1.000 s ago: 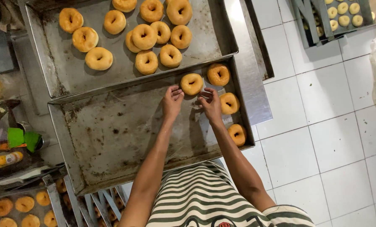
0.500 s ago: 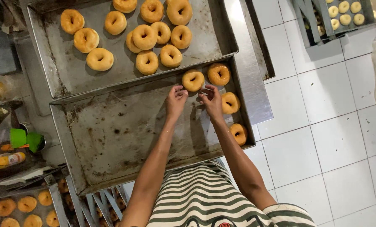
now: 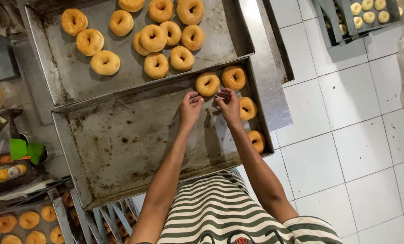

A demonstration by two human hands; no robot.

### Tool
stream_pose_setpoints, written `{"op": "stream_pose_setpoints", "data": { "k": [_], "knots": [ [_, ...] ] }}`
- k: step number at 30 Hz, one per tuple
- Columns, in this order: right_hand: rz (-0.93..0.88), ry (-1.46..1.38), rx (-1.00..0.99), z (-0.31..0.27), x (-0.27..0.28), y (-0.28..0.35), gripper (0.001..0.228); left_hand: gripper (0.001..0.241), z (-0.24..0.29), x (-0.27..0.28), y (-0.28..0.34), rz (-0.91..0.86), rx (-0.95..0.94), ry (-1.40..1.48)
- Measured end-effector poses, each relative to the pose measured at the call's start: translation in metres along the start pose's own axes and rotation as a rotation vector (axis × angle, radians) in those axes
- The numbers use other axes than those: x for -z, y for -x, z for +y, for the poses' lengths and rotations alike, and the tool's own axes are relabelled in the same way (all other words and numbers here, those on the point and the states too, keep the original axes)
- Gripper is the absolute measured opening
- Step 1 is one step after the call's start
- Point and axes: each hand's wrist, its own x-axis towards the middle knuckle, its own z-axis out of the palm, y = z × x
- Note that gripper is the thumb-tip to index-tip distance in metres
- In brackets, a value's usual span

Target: Organizing and arranging freshly cooked donuts on metal trays.

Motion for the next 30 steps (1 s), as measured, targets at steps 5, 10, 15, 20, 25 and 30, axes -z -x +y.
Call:
{"op": "stream_pose_setpoints", "data": {
  "k": [5, 10, 15, 20, 25, 30],
  "knots": [
    [0.008, 0.14, 0.027, -0.023, -0.003, 0.009, 0.028, 0.035, 0.035, 0.012, 0.013, 0.011, 0.022, -0.13],
    [-0.059, 0.072, 0.153, 0.0, 0.002, -0.009, 0.017, 0.024, 0.038, 0.036, 0.011, 0.072, -0.036, -0.178],
    [-0.098, 0.168, 0.182, -0.039, -0.02, -0.017, 0.016, 0.015, 0.074, 0.067, -0.001, 0.156, -0.221, -0.278],
    [-0.156, 0.253, 0.262, -0.062, -0.053, -0.047, 0.016, 0.014, 0.096, 0.1, -0.038, 0.184, -0.286, -0.223],
    [-0.213, 0.347, 0.374, -0.083, -0.089, -0.08, 0.016, 0.013, 0.112, 0.128, -0.071, 0.328, -0.42, -0.405],
    [-0.229, 0.735, 0.483, -0.108, -0.125, -0.121, 0.019, 0.024, 0.131, 0.147, -0.101, 0.342, -0.34, -0.563]
  ]
}}
